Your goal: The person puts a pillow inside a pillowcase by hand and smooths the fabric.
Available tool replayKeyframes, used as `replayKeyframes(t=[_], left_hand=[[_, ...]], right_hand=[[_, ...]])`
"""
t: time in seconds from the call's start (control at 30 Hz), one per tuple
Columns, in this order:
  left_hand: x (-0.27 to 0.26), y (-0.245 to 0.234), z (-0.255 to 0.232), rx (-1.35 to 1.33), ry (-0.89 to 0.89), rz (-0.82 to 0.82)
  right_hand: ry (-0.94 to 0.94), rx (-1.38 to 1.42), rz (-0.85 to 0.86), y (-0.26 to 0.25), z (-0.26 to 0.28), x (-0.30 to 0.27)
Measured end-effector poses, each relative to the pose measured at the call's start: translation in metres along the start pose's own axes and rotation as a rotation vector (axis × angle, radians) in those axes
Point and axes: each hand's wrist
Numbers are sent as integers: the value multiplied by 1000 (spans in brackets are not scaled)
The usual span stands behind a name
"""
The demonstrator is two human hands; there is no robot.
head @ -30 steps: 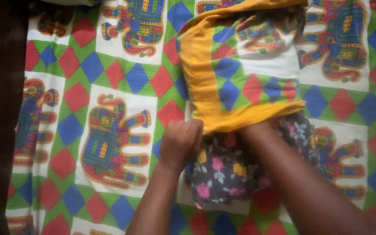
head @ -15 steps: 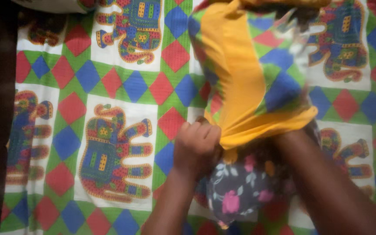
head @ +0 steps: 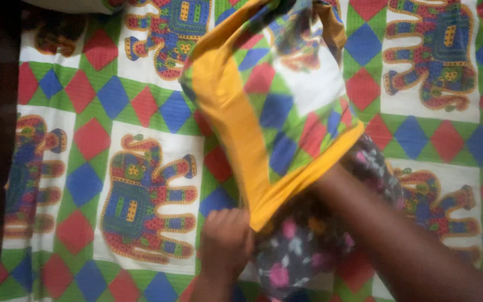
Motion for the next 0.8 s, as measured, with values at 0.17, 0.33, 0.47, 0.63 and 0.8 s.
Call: replayKeyframes(t=[0.17, 0.33, 0.47, 0.63, 0.8], left_hand=[[0, -8, 9, 96, -80, 78], [22, -27, -16, 4, 12, 138], [49, -35, -45, -150, 207, 20], [94, 6, -80, -107, 153, 30], [153, 70, -100, 147, 127, 90]], right_hand=[[-39, -43, 68, 1, -2, -29], [-139, -149, 144, -24, -24, -80], [-367, -252, 124, -61, -41, -104], [-342, -119, 32, -117, -70, -122], [130, 19, -69, -107, -116, -113]])
Point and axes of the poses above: each hand's wrist, its own x-axis towards the middle knuckle, its own y-axis out of the palm, z = x × y, and after that the axes turned 4 degrees about y, right-handed
